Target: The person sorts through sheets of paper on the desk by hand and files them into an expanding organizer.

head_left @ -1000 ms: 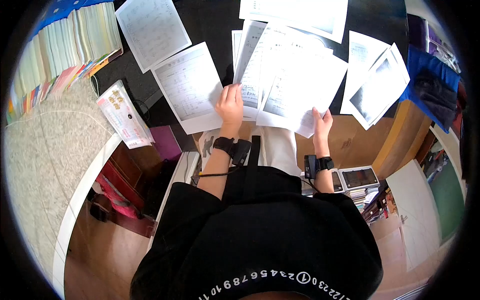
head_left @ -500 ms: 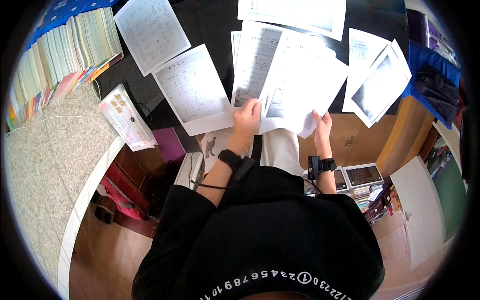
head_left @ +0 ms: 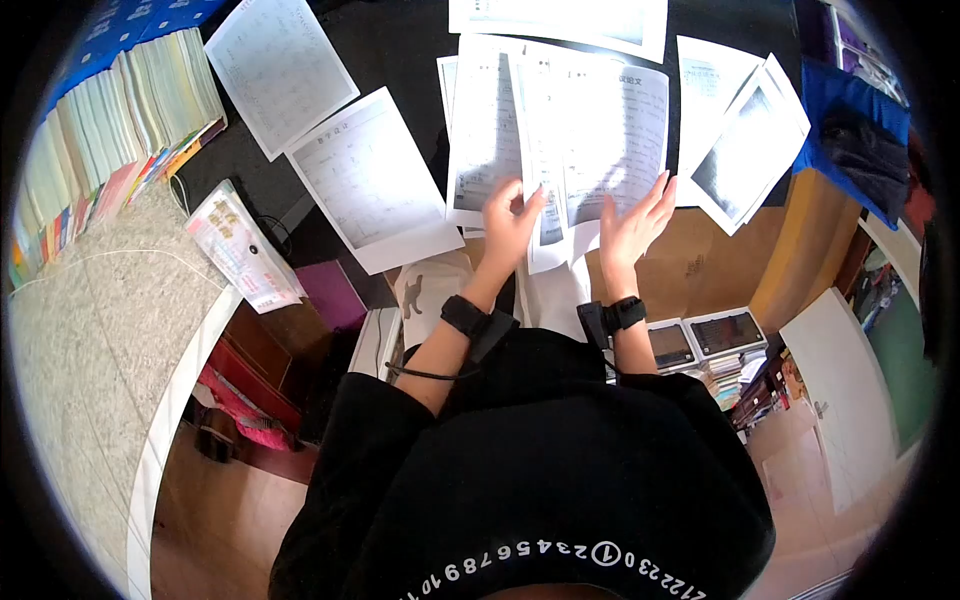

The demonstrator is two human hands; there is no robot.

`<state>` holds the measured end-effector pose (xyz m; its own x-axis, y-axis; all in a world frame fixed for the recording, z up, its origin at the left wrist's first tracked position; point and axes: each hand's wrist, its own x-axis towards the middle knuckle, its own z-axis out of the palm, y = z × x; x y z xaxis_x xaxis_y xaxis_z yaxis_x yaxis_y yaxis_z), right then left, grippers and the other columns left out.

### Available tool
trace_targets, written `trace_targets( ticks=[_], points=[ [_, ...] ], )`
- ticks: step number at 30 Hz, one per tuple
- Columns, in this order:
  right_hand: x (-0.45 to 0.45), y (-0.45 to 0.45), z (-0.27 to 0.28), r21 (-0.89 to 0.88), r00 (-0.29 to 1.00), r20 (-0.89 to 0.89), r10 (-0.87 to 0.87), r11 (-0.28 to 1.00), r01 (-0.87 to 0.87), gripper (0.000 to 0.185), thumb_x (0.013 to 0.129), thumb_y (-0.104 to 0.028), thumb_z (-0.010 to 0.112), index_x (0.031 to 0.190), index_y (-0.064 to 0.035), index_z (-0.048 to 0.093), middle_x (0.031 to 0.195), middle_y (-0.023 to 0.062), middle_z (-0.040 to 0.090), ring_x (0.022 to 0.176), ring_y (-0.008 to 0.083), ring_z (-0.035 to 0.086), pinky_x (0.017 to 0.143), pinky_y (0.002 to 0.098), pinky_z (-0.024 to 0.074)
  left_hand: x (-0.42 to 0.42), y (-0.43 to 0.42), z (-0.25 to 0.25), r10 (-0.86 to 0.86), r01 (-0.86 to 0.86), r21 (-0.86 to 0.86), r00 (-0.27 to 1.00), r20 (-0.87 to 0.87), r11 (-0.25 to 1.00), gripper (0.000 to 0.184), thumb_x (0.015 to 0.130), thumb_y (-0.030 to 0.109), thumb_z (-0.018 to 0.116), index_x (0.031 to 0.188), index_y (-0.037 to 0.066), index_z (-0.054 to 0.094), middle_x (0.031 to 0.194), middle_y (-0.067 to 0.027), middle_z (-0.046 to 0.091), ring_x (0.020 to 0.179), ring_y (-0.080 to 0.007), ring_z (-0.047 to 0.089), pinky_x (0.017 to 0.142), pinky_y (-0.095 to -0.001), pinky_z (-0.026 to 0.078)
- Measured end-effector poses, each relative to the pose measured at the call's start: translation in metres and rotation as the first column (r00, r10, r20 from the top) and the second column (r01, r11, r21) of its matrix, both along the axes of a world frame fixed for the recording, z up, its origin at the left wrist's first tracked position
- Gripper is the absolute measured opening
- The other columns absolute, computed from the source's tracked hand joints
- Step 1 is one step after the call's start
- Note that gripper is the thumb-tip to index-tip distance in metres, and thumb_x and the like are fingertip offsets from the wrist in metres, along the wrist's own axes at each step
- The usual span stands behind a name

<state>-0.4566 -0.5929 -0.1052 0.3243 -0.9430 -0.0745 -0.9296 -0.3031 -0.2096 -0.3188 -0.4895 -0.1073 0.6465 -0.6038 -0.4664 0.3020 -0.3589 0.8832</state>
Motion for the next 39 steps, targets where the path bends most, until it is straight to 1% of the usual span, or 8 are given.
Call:
trace_targets(
  ticks=[5, 8, 11, 13, 23, 27, 31, 39],
  points=[
    [0.0, -0.002, -0.003, -0.059, 0.987, -0.157, -0.044, 0.998, 0.035, 0.104, 0.066, -0.02, 0.079, 0.144, -0.0025, 0.012, 0.147, 0.0237, 0.014, 0.136, 0.0408, 0.016, 0.109, 0.0561, 0.0165, 0.004, 0.007, -0.01, 0.128, -0.144, -0.004, 0.893, -0.431, 0.99, 0.019, 0.092, 0.018, 0.057, 0.097, -0.001, 0.059, 0.086, -0.0008, 0.059, 0.074, -0.0055, 0.052, 0.066, -0.0218, 0.043],
    [-0.004, -0.004, -0.009, -0.147, 0.999, -0.026, 0.032, 0.989, -0.035, 0.089, 0.069, -0.024, 0.077, 0.14, -0.0008, 0.027, 0.142, 0.0234, 0.028, 0.131, 0.0406, 0.027, 0.106, 0.0518, 0.0263, 0.007, 0.004, -0.004, 0.286, -0.283, 0.103, 0.747, -0.6, 0.954, 0.016, 0.094, 0.015, 0.054, 0.092, 0.0, 0.057, 0.085, -0.0009, 0.06, 0.077, -0.0049, 0.052, 0.068, -0.0216, 0.043],
    [0.004, -0.006, -0.007, 0.556, 0.932, 0.36, -0.037, 0.811, -0.182, 0.07, 0.072, -0.027, 0.075, 0.128, 0.0014, 0.044, 0.13, 0.0223, 0.045, 0.121, 0.0388, 0.041, 0.099, 0.0448, 0.0369, 0.002, 0.014, -0.024, 0.058, -0.092, -0.06, 0.903, -0.427, 0.994, 0.013, 0.093, 0.013, 0.054, 0.093, 0.0, 0.055, 0.086, -0.0018, 0.061, 0.081, -0.0063, 0.054, 0.073, -0.0223, 0.043],
    [0.02, 0.0, -0.002, 0.365, 0.907, 0.398, 0.14, 0.883, -0.296, 0.055, 0.074, -0.027, 0.073, 0.117, 0.0025, 0.054, 0.118, 0.0209, 0.053, 0.113, 0.0372, 0.048, 0.094, 0.0399, 0.0415, -0.001, 0.004, -0.014, 0.054, -0.101, -0.077, 0.884, -0.465, 0.992, 0.011, 0.09, 0.007, 0.056, 0.099, 0.0, 0.054, 0.093, -0.0044, 0.06, 0.087, -0.0108, 0.056, 0.08, -0.0244, 0.044],
    [0.044, 0.001, 0.024, 0.595, 0.894, 0.443, -0.075, 0.77, -0.23, 0.077, 0.077, -0.03, 0.069, 0.133, 0.0101, 0.033, 0.122, 0.0311, 0.048, 0.114, 0.0408, 0.048, 0.096, 0.0425, 0.0396, -0.013, -0.005, -0.036, -0.14, 0.133, -0.045, 0.896, -0.422, 0.99, 0.019, 0.083, -0.005, 0.052, 0.101, -0.004, 0.059, 0.093, -0.0069, 0.064, 0.085, -0.0131, 0.058, 0.074, -0.0282, 0.048],
    [0.024, 0.007, 0.0, 0.629, 0.828, 0.441, -0.345, 0.778, -0.011, 0.041, 0.091, -0.01, 0.048, 0.127, 0.0081, 0.041, 0.11, 0.0295, 0.057, 0.103, 0.0393, 0.057, 0.089, 0.0387, 0.0435, -0.017, -0.001, -0.04, -0.052, 0.052, 0.081, 0.999, -0.003, 0.995, 0.014, 0.084, 0.004, 0.059, 0.096, -0.004, 0.06, 0.084, -0.012, 0.067, 0.072, -0.0232, 0.062, 0.066, -0.032, 0.048],
    [0.0, 0.007, -0.023, 0.57, 0.756, 0.498, -0.425, 0.817, 0.084, 0.031, 0.093, -0.007, 0.042, 0.119, 0.0085, 0.048, 0.102, 0.0282, 0.061, 0.098, 0.0376, 0.06, 0.084, 0.0368, 0.0449, 0.006, 0.011, -0.034, -0.122, -0.012, 0.241, 0.836, 0.535, 0.97, 0.015, 0.085, 0.009, 0.057, 0.094, -0.003, 0.06, 0.091, -0.0171, 0.062, 0.09, -0.0355, 0.056, 0.08, -0.0391, 0.044],
    [0.004, 0.01, -0.02, 0.541, 0.798, 0.442, -0.409, 0.831, 0.127, 0.031, 0.093, -0.008, 0.043, 0.117, 0.0098, 0.048, 0.099, 0.0285, 0.062, 0.094, 0.0372, 0.062, 0.083, 0.0365, 0.0449, 0.028, 0.017, -0.032, -0.052, -0.314, 0.396, 0.724, 0.688, 0.863, 0.036, 0.074, 0.005, 0.066, 0.109, 0.005, 0.055, 0.114, -0.0131, 0.049, 0.108, -0.0341, 0.046, 0.095, -0.0457, 0.033]
  ],
)
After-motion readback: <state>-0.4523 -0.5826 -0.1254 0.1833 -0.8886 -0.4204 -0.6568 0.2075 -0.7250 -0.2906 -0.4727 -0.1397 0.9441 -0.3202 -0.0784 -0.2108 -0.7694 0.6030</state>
